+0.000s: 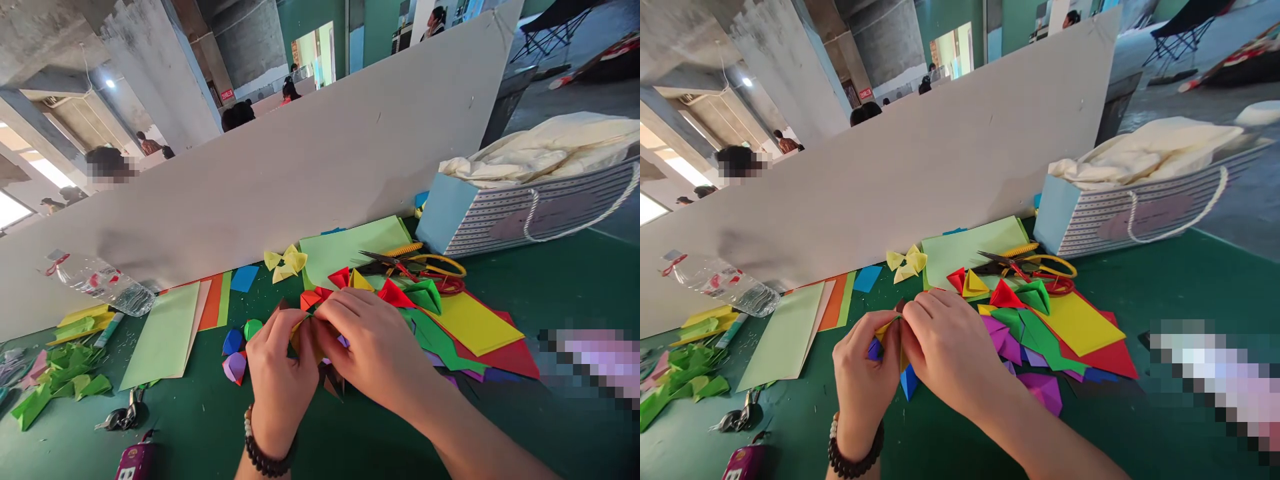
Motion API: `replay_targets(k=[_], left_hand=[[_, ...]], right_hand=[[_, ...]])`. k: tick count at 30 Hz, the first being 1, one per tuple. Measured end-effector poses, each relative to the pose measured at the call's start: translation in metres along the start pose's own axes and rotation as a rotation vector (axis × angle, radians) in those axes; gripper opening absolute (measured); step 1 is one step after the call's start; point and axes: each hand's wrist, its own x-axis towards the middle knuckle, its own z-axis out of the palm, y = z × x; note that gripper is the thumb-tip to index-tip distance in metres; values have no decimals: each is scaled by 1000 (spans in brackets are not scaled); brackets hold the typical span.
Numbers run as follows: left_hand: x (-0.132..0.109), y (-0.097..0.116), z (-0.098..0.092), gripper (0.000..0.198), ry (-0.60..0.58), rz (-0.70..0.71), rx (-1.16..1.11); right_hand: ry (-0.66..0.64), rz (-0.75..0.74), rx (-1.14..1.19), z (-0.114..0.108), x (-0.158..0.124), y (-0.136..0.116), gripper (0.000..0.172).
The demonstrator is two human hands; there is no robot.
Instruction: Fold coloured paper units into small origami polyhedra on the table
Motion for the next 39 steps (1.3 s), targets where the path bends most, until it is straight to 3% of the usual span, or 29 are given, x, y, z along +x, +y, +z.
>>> replay_targets(k=[7,16,23,26,29,34,39], left_hand=[[2,2,-2,12,44,30,-40],[-6,9,5,13,106,32,18],[-4,12,-3,9,36,-4,18],[-4,13,-12,10,-12,-37,160],[-4,14,-16,11,-24,-73,127],[-5,14,-11,12,21,-19,138],[-7,12,-8,14,-41,-9,253]], right_hand=[[-67,-22,55,-7,1,3,16],[-35,-90,-100,-8,-2,-6,21],[-93,-149,-142,-12,-2,-4,20],[-155,-172,-50,-11,0,-1,18],[-141,-141,29,-9,2,4,17],[-56,-98,-5,-7,1,4,21],[-134,-196,-104,-6,1,3,21]])
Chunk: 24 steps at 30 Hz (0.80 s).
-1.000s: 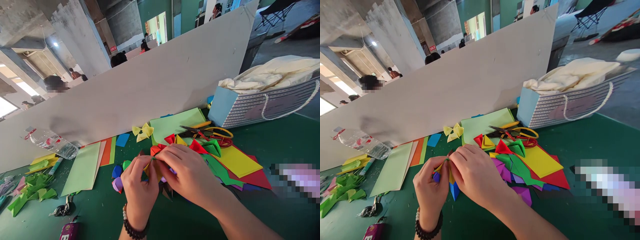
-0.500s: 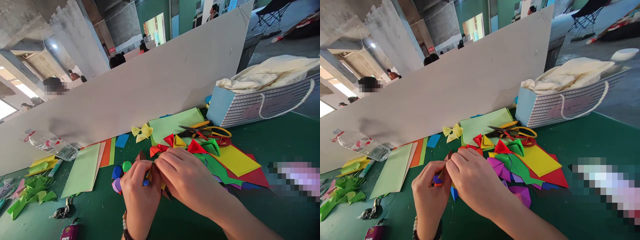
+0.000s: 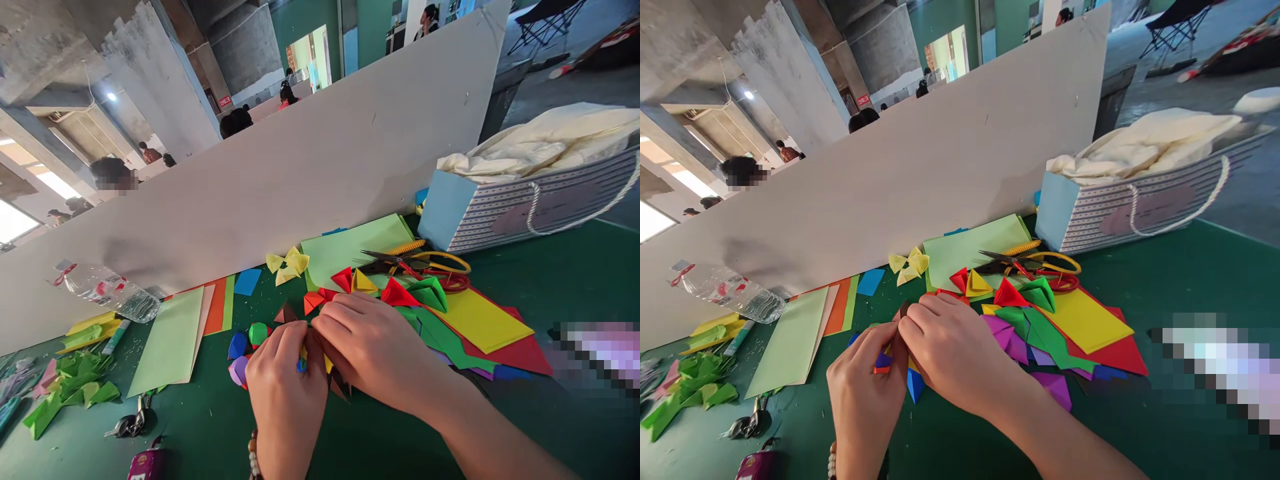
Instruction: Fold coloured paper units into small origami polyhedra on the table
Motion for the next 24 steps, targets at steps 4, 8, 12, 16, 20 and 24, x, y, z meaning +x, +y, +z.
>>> replay_targets(k=[4,8,12,16,20,24], left_hand=[[2,0,-2,13,-73,3,21],[7,-3,-4,13,-52,-36,-94],[13,-12,-4,13,-1,-159,-248],[14,-17,-7,13,37,-278,-309],[14,-14,-9,4,-147,-349,-457],[14,-14,-8,9,-324,-375,-566]], right_hand=[[-30,-46,-32,-3,1,0,24],[-11,19,15,0,1,-2,21],[32,238,224,11,2,-5,13],[-10,410,416,12,2,-5,12],[-90,457,421,4,2,1,10],[-192,392,348,-2,2,5,14]])
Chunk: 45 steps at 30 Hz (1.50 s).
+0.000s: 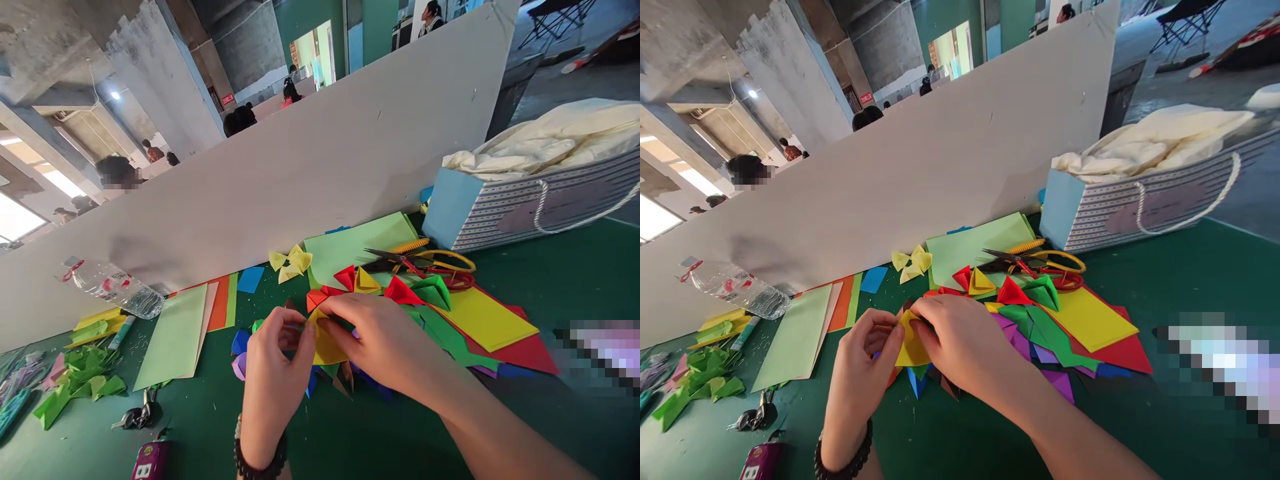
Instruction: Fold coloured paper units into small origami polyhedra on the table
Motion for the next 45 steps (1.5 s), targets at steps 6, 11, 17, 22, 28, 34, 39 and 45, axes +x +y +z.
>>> replay_targets(k=[6,11,17,22,28,34,39,45], left_hand=[[1,-5,-5,21,-15,42,92],[0,-4,-3,20,89,93,117],[0,0,1,19,81,102,83],[0,1,3,11,64,109,58],[1,-4,0,15,150,236,159],[1,-7,2,12,308,276,199],[0,-1,5,10,230,208,152],[1,1,4,15,116,179,196]], right_hand=[[0,-39,-47,5,1,-1,15],[100,-7,74,5,1,1,14],[159,-72,77,2,0,1,15],[163,-135,-10,3,0,1,17],[104,-110,90,3,-1,0,15],[32,116,231,-2,-3,3,12],[28,112,208,-3,-2,4,9],[-3,99,187,-5,0,1,10]])
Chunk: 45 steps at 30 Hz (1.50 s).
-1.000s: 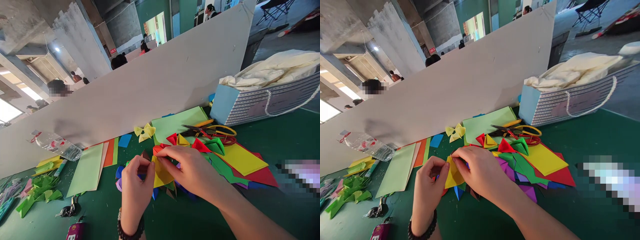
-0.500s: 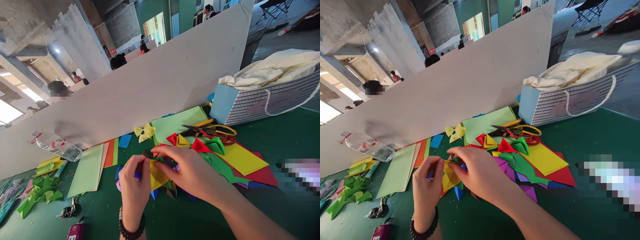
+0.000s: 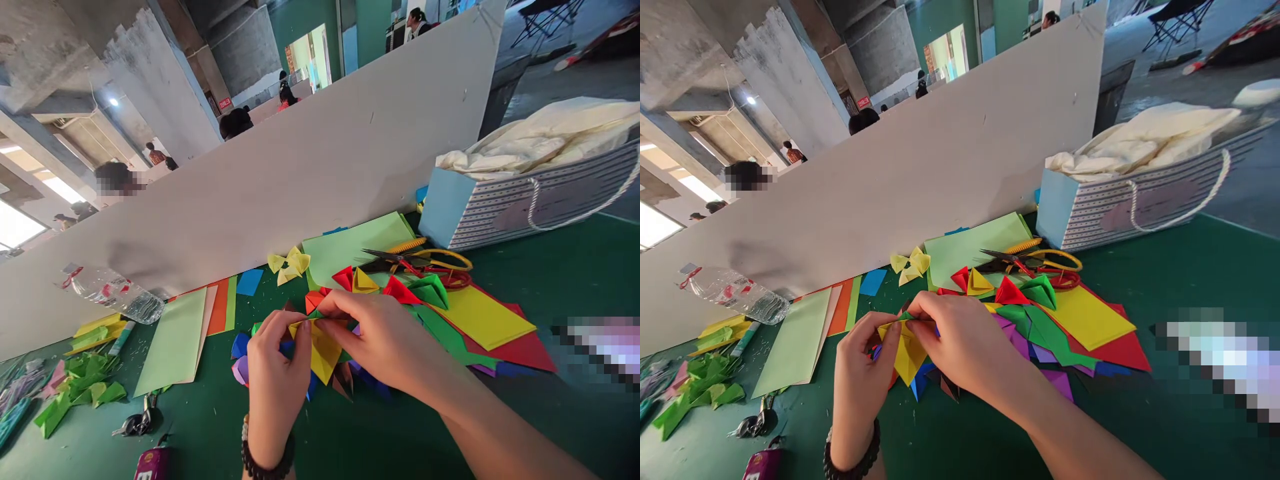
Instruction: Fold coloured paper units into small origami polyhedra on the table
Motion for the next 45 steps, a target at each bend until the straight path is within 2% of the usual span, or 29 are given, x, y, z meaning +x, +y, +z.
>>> replay_targets(k=[6,13,17,23,31,39,45], left_hand=[[-1,-1,0,17,66,-30,16],[-3,0,0,14,29,-84,-146],[-6,-2,-1,14,47,-89,-222],[-8,-2,-1,13,8,-104,-329],[-7,2,-3,16,-77,-129,-375],[-3,4,-4,23,-107,-134,-424],[-1,0,-4,20,-114,-161,-344]], right_hand=[[-8,-9,136,1,-1,-2,12],[38,-71,145,-1,-2,-5,15],[37,-155,141,-1,-3,-5,16],[67,-304,95,-3,-4,-2,17],[82,-325,64,-1,-6,1,17],[122,-331,5,-1,-5,-2,19],[141,-258,21,1,-4,-5,19]])
